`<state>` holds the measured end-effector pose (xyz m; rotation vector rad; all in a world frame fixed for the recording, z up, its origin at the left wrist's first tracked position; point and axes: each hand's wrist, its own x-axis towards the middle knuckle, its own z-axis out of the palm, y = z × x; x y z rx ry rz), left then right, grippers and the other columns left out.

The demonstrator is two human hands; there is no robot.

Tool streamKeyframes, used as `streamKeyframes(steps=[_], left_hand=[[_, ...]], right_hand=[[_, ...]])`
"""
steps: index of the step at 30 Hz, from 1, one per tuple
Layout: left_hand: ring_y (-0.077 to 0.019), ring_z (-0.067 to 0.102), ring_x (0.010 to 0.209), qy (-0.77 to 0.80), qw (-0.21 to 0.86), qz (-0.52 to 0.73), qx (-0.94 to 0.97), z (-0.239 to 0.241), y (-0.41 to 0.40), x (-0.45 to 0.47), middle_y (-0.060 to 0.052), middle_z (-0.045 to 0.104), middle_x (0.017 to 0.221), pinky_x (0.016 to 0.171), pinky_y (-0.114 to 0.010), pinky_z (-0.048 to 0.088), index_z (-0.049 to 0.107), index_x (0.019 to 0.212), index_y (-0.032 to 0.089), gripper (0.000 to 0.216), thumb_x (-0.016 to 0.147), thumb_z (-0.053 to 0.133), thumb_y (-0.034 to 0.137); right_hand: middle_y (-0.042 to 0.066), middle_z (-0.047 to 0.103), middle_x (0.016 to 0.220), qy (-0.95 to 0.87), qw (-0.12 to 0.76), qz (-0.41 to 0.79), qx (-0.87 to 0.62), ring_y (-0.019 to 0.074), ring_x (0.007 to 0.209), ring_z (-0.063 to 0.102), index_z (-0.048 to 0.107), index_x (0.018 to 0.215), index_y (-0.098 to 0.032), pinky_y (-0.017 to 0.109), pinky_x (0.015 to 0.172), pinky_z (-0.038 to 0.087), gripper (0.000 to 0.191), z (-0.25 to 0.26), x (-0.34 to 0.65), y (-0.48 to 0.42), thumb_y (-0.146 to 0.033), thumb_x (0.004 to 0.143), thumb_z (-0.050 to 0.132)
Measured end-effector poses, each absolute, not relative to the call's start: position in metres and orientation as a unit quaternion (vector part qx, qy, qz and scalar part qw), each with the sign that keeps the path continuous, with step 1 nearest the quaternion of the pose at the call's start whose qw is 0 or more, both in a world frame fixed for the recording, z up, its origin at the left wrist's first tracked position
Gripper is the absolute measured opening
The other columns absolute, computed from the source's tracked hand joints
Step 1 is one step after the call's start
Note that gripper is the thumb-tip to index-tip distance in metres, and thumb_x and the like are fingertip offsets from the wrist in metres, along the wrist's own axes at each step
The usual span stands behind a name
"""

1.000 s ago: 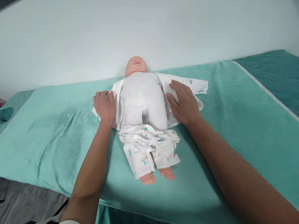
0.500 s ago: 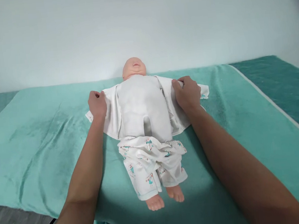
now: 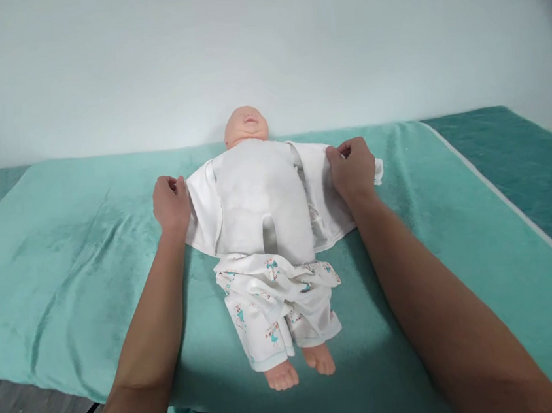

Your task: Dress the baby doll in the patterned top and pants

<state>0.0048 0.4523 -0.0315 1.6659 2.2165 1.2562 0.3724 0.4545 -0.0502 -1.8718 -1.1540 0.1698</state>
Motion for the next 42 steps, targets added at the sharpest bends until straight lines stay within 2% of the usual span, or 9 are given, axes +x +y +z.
streamKeyframes(steps=[7, 15, 20, 26, 31, 34, 38, 40, 42], left_hand=[[-0.0289, 0.064, 0.098, 0.746, 0.056, 0.318, 0.582, -0.039, 0.442, -0.01, -0.012, 0.068, 0.093, 0.086, -0.039, 0.045, 0.045, 0.079, 0.025, 0.036, 0.106, 0.031, 0.045], [-0.0349, 0.062, 0.115, 0.794, -0.012, 0.256, 0.552, -0.037, 0.418, -0.025, -0.017, 0.069, 0.114, 0.093, -0.046, 0.047, 0.052, 0.087, 0.024, 0.026, 0.101, 0.044, 0.044], [-0.0383, 0.067, 0.105, 0.814, 0.028, 0.229, 0.533, -0.036, 0.411, -0.032, -0.018, 0.071, 0.106, 0.086, -0.049, 0.047, 0.054, 0.091, 0.024, 0.03, 0.102, 0.041, 0.05], [-0.0314, 0.069, 0.098, 0.816, 0.031, 0.322, 0.479, -0.035, 0.416, -0.034, -0.012, 0.072, 0.1, 0.08, -0.04, 0.046, 0.054, 0.1, 0.026, 0.006, 0.098, 0.051, 0.03], [-0.0298, 0.069, 0.096, 0.83, 0.005, 0.292, 0.476, -0.037, 0.418, -0.038, -0.01, 0.07, 0.096, 0.08, -0.039, 0.047, 0.053, 0.104, 0.025, 0.006, 0.099, 0.05, 0.028], [-0.0332, 0.066, 0.109, 0.818, -0.033, 0.262, 0.511, -0.035, 0.416, -0.036, -0.015, 0.069, 0.113, 0.088, -0.045, 0.048, 0.055, 0.103, 0.023, 0.008, 0.098, 0.049, 0.022], [-0.0347, 0.055, 0.126, 0.755, -0.095, 0.331, 0.558, -0.03, 0.41, -0.025, -0.018, 0.062, 0.129, 0.102, -0.051, 0.043, 0.058, 0.105, 0.02, 0.019, 0.091, 0.052, 0.01], [-0.0301, 0.057, 0.12, 0.688, -0.094, 0.397, 0.6, -0.03, 0.405, -0.015, -0.014, 0.065, 0.12, 0.104, -0.048, 0.043, 0.06, 0.103, 0.021, 0.018, 0.09, 0.053, 0.01], [-0.0233, 0.061, 0.106, 0.604, -0.041, 0.465, 0.645, -0.029, 0.398, -0.001, -0.008, 0.067, 0.106, 0.097, -0.04, 0.047, 0.062, 0.101, 0.021, 0.013, 0.092, 0.055, 0.015]], right_hand=[[0.005, 0.061, 0.086, -0.456, 0.447, 0.083, -0.765, 0.0251, 0.089, 0.058, 0.045, 0.083, -0.027, 0.043, 0.089, 0.045, 0.017, -0.048, 0.383, 0.451, -0.031, 0.089, 0.061], [0.008, 0.067, 0.1, -0.421, 0.518, 0.117, -0.735, 0.0255, 0.097, 0.063, 0.051, 0.087, -0.026, 0.042, 0.092, 0.049, 0.005, -0.062, 0.395, 0.46, -0.028, 0.087, 0.055], [0.009, 0.068, 0.103, -0.411, 0.519, 0.113, -0.741, 0.0271, 0.1, 0.065, 0.052, 0.088, -0.026, 0.044, 0.093, 0.05, 0.002, -0.069, 0.401, 0.458, -0.028, 0.087, 0.052], [0.01, 0.07, 0.103, -0.426, 0.512, 0.114, -0.738, 0.0265, 0.099, 0.065, 0.054, 0.091, -0.026, 0.043, 0.092, 0.05, 0.006, -0.07, 0.4, 0.453, -0.027, 0.085, 0.054], [0.009, 0.069, 0.105, -0.422, 0.499, 0.129, -0.746, 0.0265, 0.101, 0.064, 0.057, 0.092, -0.024, 0.045, 0.096, 0.05, 0.008, -0.067, 0.399, 0.452, -0.026, 0.084, 0.054], [0.011, 0.068, 0.111, -0.43, 0.512, 0.108, -0.736, 0.0272, 0.11, 0.062, 0.058, 0.096, -0.023, 0.047, 0.103, 0.046, 0.014, -0.062, 0.395, 0.447, -0.021, 0.083, 0.054], [0.011, 0.067, 0.123, -0.49, 0.574, 0.048, -0.655, 0.0259, 0.121, 0.058, 0.061, 0.102, -0.025, 0.046, 0.11, 0.043, 0.019, -0.043, 0.37, 0.425, -0.021, 0.084, 0.058], [0.007, 0.068, 0.117, -0.539, 0.596, 0.05, -0.594, 0.0232, 0.114, 0.062, 0.063, 0.102, -0.026, 0.044, 0.104, 0.047, 0.016, -0.026, 0.351, 0.406, -0.025, 0.087, 0.058], [0.003, 0.069, 0.098, -0.596, 0.57, 0.116, -0.553, 0.0199, 0.093, 0.065, 0.063, 0.092, -0.024, 0.039, 0.088, 0.051, 0.009, -0.005, 0.334, 0.385, -0.032, 0.09, 0.058]])
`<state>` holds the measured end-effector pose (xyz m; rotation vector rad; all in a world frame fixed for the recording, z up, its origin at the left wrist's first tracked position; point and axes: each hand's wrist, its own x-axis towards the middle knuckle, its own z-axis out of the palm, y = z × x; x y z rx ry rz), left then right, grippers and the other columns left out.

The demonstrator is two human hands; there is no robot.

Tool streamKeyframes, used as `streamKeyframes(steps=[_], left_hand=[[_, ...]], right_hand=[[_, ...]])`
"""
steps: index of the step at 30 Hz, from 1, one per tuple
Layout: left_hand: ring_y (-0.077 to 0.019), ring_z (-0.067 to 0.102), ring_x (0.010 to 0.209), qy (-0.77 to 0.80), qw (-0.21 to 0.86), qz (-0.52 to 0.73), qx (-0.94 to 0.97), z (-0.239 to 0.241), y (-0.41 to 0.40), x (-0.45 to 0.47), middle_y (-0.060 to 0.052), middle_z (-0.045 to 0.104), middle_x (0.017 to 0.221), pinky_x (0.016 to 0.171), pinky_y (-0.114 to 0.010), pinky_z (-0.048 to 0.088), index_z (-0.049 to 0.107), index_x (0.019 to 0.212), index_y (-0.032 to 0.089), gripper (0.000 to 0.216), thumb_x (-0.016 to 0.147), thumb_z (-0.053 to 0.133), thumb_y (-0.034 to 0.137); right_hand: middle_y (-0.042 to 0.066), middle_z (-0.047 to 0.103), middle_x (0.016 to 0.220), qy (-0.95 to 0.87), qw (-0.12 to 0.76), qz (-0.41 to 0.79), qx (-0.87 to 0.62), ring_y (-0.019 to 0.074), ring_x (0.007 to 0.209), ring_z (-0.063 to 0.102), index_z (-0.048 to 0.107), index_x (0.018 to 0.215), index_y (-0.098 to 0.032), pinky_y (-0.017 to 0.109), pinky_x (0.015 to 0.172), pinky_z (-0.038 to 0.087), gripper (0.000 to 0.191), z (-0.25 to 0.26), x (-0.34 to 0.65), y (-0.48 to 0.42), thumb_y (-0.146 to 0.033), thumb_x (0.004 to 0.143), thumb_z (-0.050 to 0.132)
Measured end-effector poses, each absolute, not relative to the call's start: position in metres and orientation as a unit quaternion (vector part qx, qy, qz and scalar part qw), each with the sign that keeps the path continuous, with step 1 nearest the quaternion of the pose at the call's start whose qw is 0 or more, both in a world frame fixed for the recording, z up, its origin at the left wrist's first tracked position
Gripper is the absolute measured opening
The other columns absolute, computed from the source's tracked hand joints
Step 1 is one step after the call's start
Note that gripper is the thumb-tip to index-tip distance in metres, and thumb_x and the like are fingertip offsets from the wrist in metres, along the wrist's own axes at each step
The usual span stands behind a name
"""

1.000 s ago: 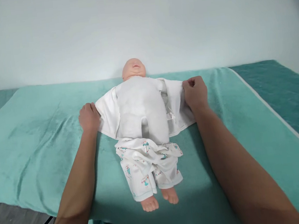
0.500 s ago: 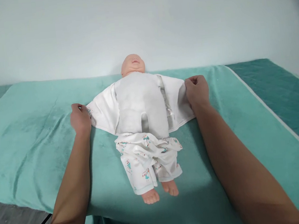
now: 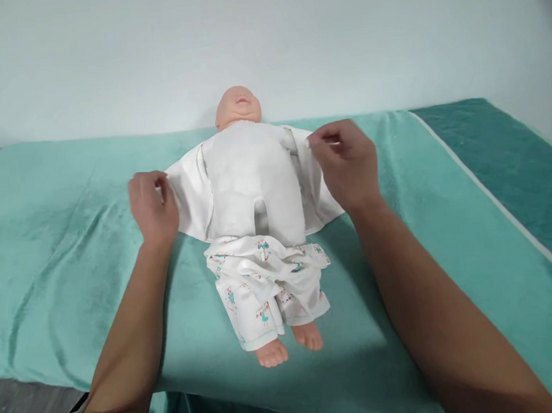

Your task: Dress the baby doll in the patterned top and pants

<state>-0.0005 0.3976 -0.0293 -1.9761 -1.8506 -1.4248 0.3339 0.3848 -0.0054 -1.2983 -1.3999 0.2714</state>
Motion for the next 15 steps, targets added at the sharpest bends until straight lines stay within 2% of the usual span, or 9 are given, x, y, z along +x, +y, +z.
streamKeyframes(steps=[4, 6, 8, 10, 15], left_hand=[[-0.0133, 0.062, 0.076, -0.461, -0.16, -0.524, -0.698, -0.022, 0.372, 0.03, 0.0, 0.068, 0.088, 0.073, -0.027, 0.05, 0.067, 0.1, 0.022, 0.009, 0.094, 0.061, 0.025], [-0.0118, 0.06, 0.069, -0.413, -0.218, -0.483, -0.741, -0.014, 0.357, 0.041, 0.001, 0.068, 0.08, 0.066, -0.025, 0.048, 0.07, 0.092, 0.021, 0.008, 0.092, 0.067, 0.029], [-0.0103, 0.056, 0.062, -0.366, -0.23, -0.417, -0.799, -0.004, 0.347, 0.048, 0.002, 0.065, 0.07, 0.061, -0.024, 0.043, 0.073, 0.083, 0.02, 0.014, 0.09, 0.072, 0.032], [-0.009, 0.053, 0.058, -0.322, -0.235, -0.363, -0.842, 0.005, 0.341, 0.05, 0.002, 0.063, 0.065, 0.057, -0.024, 0.039, 0.075, 0.078, 0.02, 0.018, 0.089, 0.075, 0.034], [-0.0088, 0.054, 0.058, -0.254, -0.306, -0.282, -0.873, 0.016, 0.343, 0.044, 0.0, 0.064, 0.07, 0.055, -0.023, 0.039, 0.081, 0.088, 0.019, 0.021, 0.086, 0.079, 0.039]], right_hand=[[0.0, 0.066, 0.075, -0.756, 0.287, 0.327, -0.489, 0.0167, 0.072, 0.059, 0.067, 0.077, -0.022, 0.032, 0.067, 0.044, 0.027, 0.04, 0.32, 0.347, -0.047, 0.089, 0.068], [0.0, 0.067, 0.074, -0.79, 0.146, 0.382, -0.457, 0.0161, 0.068, 0.058, 0.071, 0.077, -0.023, 0.031, 0.063, 0.04, 0.029, 0.057, 0.32, 0.335, -0.05, 0.086, 0.071], [0.0, 0.07, 0.079, -0.807, 0.049, 0.405, -0.427, 0.0169, 0.071, 0.06, 0.074, 0.08, -0.025, 0.031, 0.063, 0.04, 0.026, 0.067, 0.321, 0.327, -0.05, 0.085, 0.071], [0.0, 0.072, 0.085, -0.819, 0.006, 0.401, -0.411, 0.0184, 0.076, 0.063, 0.075, 0.082, -0.026, 0.031, 0.065, 0.041, 0.021, 0.071, 0.319, 0.323, -0.047, 0.086, 0.07], [0.001, 0.072, 0.094, -0.844, -0.001, 0.358, -0.399, 0.0186, 0.081, 0.064, 0.075, 0.092, -0.026, 0.031, 0.07, 0.04, 0.015, 0.067, 0.309, 0.317, -0.038, 0.083, 0.07]])
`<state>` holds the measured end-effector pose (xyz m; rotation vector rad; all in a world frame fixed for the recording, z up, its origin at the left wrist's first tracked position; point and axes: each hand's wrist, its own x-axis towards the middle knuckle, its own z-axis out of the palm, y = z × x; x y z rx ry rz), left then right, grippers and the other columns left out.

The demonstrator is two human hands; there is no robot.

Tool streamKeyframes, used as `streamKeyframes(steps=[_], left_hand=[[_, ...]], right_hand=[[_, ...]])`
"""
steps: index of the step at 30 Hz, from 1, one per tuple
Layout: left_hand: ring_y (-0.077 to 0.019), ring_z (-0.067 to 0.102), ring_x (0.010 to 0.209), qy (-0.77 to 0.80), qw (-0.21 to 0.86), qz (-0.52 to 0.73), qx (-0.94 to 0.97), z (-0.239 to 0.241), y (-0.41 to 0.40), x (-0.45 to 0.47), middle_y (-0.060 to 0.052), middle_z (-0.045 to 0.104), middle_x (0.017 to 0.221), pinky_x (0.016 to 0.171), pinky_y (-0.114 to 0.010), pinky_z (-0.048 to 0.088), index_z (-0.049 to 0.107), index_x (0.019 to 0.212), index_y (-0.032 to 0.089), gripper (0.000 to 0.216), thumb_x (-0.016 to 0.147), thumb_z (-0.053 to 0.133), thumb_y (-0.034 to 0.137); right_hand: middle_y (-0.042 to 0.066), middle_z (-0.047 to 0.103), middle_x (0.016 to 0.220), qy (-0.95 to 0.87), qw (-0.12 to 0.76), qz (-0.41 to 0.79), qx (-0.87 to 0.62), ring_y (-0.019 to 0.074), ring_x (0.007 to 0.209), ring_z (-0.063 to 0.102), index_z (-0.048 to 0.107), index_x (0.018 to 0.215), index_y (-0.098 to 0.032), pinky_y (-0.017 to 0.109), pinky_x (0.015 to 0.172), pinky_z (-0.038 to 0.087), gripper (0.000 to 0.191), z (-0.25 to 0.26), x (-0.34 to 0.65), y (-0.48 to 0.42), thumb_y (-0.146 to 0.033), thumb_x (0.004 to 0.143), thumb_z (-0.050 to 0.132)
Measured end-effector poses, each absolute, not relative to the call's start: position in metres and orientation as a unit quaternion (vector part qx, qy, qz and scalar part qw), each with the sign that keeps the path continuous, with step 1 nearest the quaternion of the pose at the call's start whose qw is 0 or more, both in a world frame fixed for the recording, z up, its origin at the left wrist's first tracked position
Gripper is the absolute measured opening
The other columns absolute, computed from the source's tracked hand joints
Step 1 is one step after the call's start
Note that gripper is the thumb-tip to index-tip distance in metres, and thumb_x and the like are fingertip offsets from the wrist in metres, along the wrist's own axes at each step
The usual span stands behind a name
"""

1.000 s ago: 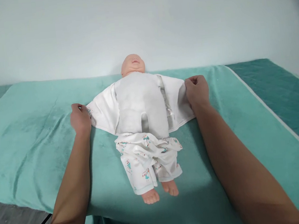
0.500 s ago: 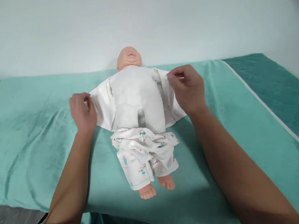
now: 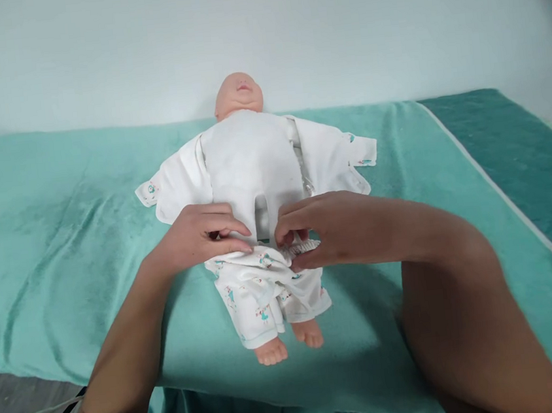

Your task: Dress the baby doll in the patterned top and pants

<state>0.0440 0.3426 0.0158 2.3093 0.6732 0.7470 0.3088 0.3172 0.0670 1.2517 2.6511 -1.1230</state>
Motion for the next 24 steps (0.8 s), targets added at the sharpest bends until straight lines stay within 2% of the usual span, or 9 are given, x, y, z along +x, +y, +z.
streamKeyframes(steps=[4, 8, 11, 12, 14, 17, 20, 22, 24], left_hand=[[-0.0094, 0.054, 0.061, 0.253, 0.349, 0.223, 0.874, 0.022, 0.342, 0.039, 0.001, 0.06, 0.072, 0.057, -0.023, 0.041, 0.082, 0.094, 0.02, 0.026, 0.082, 0.083, 0.042], [-0.0096, 0.055, 0.066, 0.267, 0.366, 0.169, 0.876, 0.029, 0.34, 0.038, 0.001, 0.057, 0.076, 0.061, -0.022, 0.042, 0.081, 0.1, 0.02, 0.027, 0.082, 0.082, 0.041], [-0.0091, 0.052, 0.066, 0.279, 0.376, 0.144, 0.872, 0.032, 0.338, 0.04, 0.002, 0.053, 0.077, 0.061, -0.022, 0.04, 0.078, 0.093, 0.019, 0.018, 0.084, 0.078, 0.035], [-0.0086, 0.049, 0.065, 0.284, 0.376, 0.143, 0.87, 0.032, 0.338, 0.041, 0.003, 0.051, 0.076, 0.061, -0.022, 0.038, 0.075, 0.086, 0.018, 0.013, 0.085, 0.075, 0.031], [-0.0079, 0.042, 0.063, 0.302, 0.378, 0.149, 0.862, 0.032, 0.337, 0.044, 0.003, 0.045, 0.073, 0.059, -0.023, 0.034, 0.063, 0.072, 0.017, 0.017, 0.084, 0.071, 0.025], [-0.0083, 0.036, 0.064, 0.348, 0.411, 0.19, 0.821, 0.027, 0.337, 0.046, 0.005, 0.04, 0.071, 0.057, -0.023, 0.03, 0.048, 0.068, 0.018, 0.025, 0.081, 0.069, 0.022], [-0.0089, 0.04, 0.067, 0.365, 0.471, 0.276, 0.754, 0.016, 0.339, 0.044, 0.003, 0.046, 0.077, 0.058, -0.023, 0.031, 0.046, 0.071, 0.019, 0.031, 0.081, 0.074, 0.028], [-0.0096, 0.044, 0.068, 0.363, 0.506, 0.332, 0.709, 0.008, 0.343, 0.041, 0.001, 0.051, 0.08, 0.058, -0.023, 0.033, 0.047, 0.07, 0.018, 0.037, 0.08, 0.079, 0.036], [-0.0092, 0.043, 0.065, 0.378, 0.534, 0.359, 0.666, 0.002, 0.348, 0.036, 0.002, 0.05, 0.075, 0.056, -0.023, 0.031, 0.048, 0.071, 0.019, 0.043, 0.077, 0.083, 0.042]], right_hand=[[0.001, 0.069, 0.092, 0.856, 0.003, -0.349, 0.382, 0.0171, 0.079, 0.06, 0.072, 0.089, -0.024, 0.031, 0.069, 0.036, 0.011, 0.064, 0.304, 0.316, -0.033, 0.083, 0.069], [-0.003, 0.057, 0.072, 0.856, -0.009, -0.324, 0.403, 0.0133, 0.064, 0.046, 0.058, 0.076, -0.023, 0.03, 0.062, 0.027, 0.014, 0.059, 0.297, 0.319, -0.03, 0.079, 0.069], [-0.005, 0.044, 0.064, 0.849, -0.101, -0.293, 0.428, 0.012, 0.062, 0.036, 0.041, 0.067, -0.021, 0.031, 0.061, 0.022, 0.022, 0.051, 0.288, 0.324, -0.018, 0.074, 0.062], [-0.005, 0.041, 0.064, 0.84, -0.15, -0.29, 0.434, 0.0119, 0.062, 0.034, 0.037, 0.066, -0.021, 0.031, 0.062, 0.021, 0.025, 0.047, 0.285, 0.326, -0.015, 0.072, 0.06], [-0.005, 0.039, 0.067, 0.814, -0.251, -0.288, 0.438, 0.0118, 0.064, 0.033, 0.031, 0.067, -0.022, 0.031, 0.062, 0.022, 0.027, 0.04, 0.28, 0.33, -0.011, 0.069, 0.056], [-0.004, 0.041, 0.07, 0.784, -0.346, -0.242, 0.454, 0.0123, 0.065, 0.035, 0.032, 0.069, -0.023, 0.03, 0.063, 0.024, 0.026, 0.033, 0.275, 0.333, -0.009, 0.069, 0.054], [-0.002, 0.051, 0.077, 0.77, -0.362, -0.166, 0.499, 0.0153, 0.071, 0.043, 0.04, 0.074, -0.023, 0.03, 0.067, 0.031, 0.021, 0.029, 0.274, 0.335, -0.013, 0.072, 0.058], [0.002, 0.059, 0.089, 0.771, -0.356, -0.133, 0.511, 0.0203, 0.085, 0.052, 0.046, 0.078, -0.024, 0.032, 0.075, 0.037, 0.017, 0.027, 0.278, 0.337, -0.016, 0.075, 0.06], [0.006, 0.064, 0.105, 0.774, -0.354, -0.113, 0.512, 0.0264, 0.103, 0.055, 0.05, 0.081, -0.025, 0.037, 0.085, 0.041, 0.015, 0.025, 0.283, 0.341, -0.017, 0.076, 0.062]])
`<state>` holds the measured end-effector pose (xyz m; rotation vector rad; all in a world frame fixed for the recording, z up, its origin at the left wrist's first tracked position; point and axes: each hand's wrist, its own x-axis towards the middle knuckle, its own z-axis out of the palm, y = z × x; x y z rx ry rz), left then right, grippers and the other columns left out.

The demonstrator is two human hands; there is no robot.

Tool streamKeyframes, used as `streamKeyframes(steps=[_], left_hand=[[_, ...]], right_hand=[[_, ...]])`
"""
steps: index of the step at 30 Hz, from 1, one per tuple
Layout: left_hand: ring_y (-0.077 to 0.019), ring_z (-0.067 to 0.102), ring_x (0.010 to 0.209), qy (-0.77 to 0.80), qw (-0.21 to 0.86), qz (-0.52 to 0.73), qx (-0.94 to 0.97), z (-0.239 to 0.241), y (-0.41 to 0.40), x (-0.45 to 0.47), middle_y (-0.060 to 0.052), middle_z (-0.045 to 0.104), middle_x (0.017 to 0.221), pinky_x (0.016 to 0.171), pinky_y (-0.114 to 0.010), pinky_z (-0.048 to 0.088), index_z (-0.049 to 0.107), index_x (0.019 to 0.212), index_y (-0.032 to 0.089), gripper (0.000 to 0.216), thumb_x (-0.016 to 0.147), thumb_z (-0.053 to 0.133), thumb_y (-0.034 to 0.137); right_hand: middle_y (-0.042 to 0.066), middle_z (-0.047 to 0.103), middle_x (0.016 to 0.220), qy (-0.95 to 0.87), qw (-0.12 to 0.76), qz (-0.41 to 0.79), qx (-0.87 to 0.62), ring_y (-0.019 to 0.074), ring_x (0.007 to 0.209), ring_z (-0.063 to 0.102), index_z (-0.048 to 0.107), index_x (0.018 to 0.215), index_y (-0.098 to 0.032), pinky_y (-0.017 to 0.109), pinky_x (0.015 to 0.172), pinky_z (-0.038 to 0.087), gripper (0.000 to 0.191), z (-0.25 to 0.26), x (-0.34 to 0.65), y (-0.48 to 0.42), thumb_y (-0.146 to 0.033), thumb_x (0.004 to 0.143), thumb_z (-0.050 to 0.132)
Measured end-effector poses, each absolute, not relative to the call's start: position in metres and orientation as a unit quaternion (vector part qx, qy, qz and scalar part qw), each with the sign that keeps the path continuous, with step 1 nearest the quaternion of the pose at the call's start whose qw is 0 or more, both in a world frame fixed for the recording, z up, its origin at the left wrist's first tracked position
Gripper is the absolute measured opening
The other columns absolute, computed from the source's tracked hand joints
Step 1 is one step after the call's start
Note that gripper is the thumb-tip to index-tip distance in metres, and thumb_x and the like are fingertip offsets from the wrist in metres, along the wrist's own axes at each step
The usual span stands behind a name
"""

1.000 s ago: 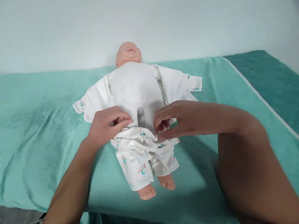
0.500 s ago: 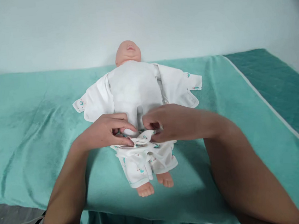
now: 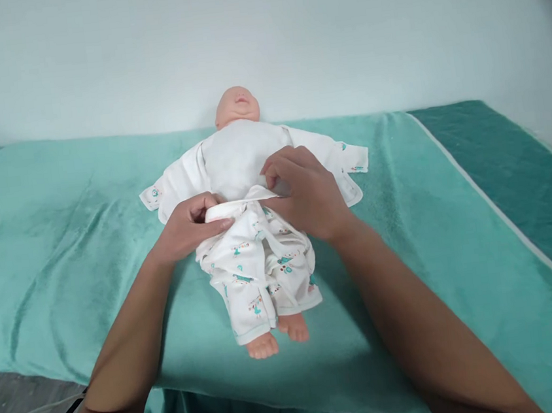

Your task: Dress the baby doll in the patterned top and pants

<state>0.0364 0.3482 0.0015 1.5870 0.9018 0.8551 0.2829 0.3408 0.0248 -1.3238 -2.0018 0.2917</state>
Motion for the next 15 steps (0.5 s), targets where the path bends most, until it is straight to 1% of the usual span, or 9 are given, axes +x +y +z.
streamKeyframes(steps=[3, 5, 6, 8, 10, 12, 15], left_hand=[[-0.0073, 0.033, 0.056, 0.412, 0.558, 0.358, 0.625, -0.004, 0.355, 0.03, 0.005, 0.042, 0.064, 0.052, -0.022, 0.023, 0.048, 0.07, 0.019, 0.048, 0.074, 0.085, 0.048], [-0.0069, 0.029, 0.055, 0.42, 0.563, 0.358, 0.616, -0.006, 0.36, 0.027, 0.006, 0.038, 0.061, 0.051, -0.023, 0.02, 0.046, 0.068, 0.019, 0.051, 0.076, 0.083, 0.052], [-0.0069, 0.029, 0.055, 0.424, 0.561, 0.358, 0.615, -0.006, 0.362, 0.026, 0.006, 0.037, 0.061, 0.052, -0.023, 0.02, 0.046, 0.067, 0.019, 0.052, 0.077, 0.082, 0.054], [-0.0072, 0.028, 0.057, 0.436, 0.552, 0.354, 0.617, -0.008, 0.366, 0.023, 0.005, 0.036, 0.062, 0.053, -0.024, 0.019, 0.046, 0.066, 0.018, 0.052, 0.079, 0.08, 0.055], [-0.0076, 0.029, 0.058, 0.448, 0.538, 0.342, 0.627, -0.009, 0.369, 0.021, 0.005, 0.036, 0.064, 0.055, -0.024, 0.018, 0.047, 0.066, 0.018, 0.052, 0.08, 0.079, 0.057], [-0.008, 0.028, 0.059, 0.454, 0.529, 0.323, 0.641, -0.011, 0.371, 0.019, 0.005, 0.034, 0.064, 0.056, -0.025, 0.017, 0.046, 0.066, 0.018, 0.052, 0.082, 0.076, 0.058], [-0.0084, 0.026, 0.059, 0.449, 0.526, 0.286, 0.664, -0.011, 0.372, 0.017, 0.005, 0.03, 0.064, 0.055, -0.025, 0.016, 0.043, 0.065, 0.019, 0.053, 0.086, 0.071, 0.059]], right_hand=[[0.01, 0.062, 0.129, -0.764, 0.366, 0.119, -0.518, 0.0323, 0.122, 0.052, 0.054, 0.088, -0.026, 0.044, 0.096, 0.042, 0.021, 0.02, 0.292, 0.347, -0.016, 0.074, 0.065], [0.012, 0.056, 0.141, -0.751, 0.378, 0.147, -0.521, 0.0332, 0.128, 0.05, 0.054, 0.095, -0.025, 0.044, 0.096, 0.044, 0.027, 0.018, 0.296, 0.35, -0.018, 0.072, 0.067], [0.013, 0.054, 0.143, -0.743, 0.381, 0.164, -0.526, 0.0329, 0.128, 0.05, 0.053, 0.097, -0.025, 0.043, 0.095, 0.044, 0.031, 0.017, 0.297, 0.35, -0.02, 0.071, 0.069], [0.014, 0.055, 0.14, -0.719, 0.378, 0.193, -0.55, 0.0318, 0.123, 0.053, 0.051, 0.101, -0.025, 0.04, 0.09, 0.045, 0.036, 0.017, 0.299, 0.35, -0.025, 0.071, 0.071], [0.012, 0.062, 0.128, -0.691, 0.36, 0.218, -0.588, 0.0299, 0.112, 0.057, 0.049, 0.101, -0.025, 0.039, 0.086, 0.045, 0.038, 0.017, 0.3, 0.349, -0.03, 0.071, 0.073], [0.009, 0.067, 0.114, -0.668, 0.349, 0.228, -0.616, 0.0274, 0.101, 0.06, 0.047, 0.096, -0.025, 0.039, 0.084, 0.045, 0.035, 0.017, 0.301, 0.347, -0.034, 0.073, 0.073], [0.006, 0.068, 0.102, -0.659, 0.376, 0.211, -0.616, 0.0239, 0.091, 0.06, 0.047, 0.087, -0.025, 0.04, 0.084, 0.047, 0.024, 0.013, 0.305, 0.346, -0.033, 0.077, 0.067]])
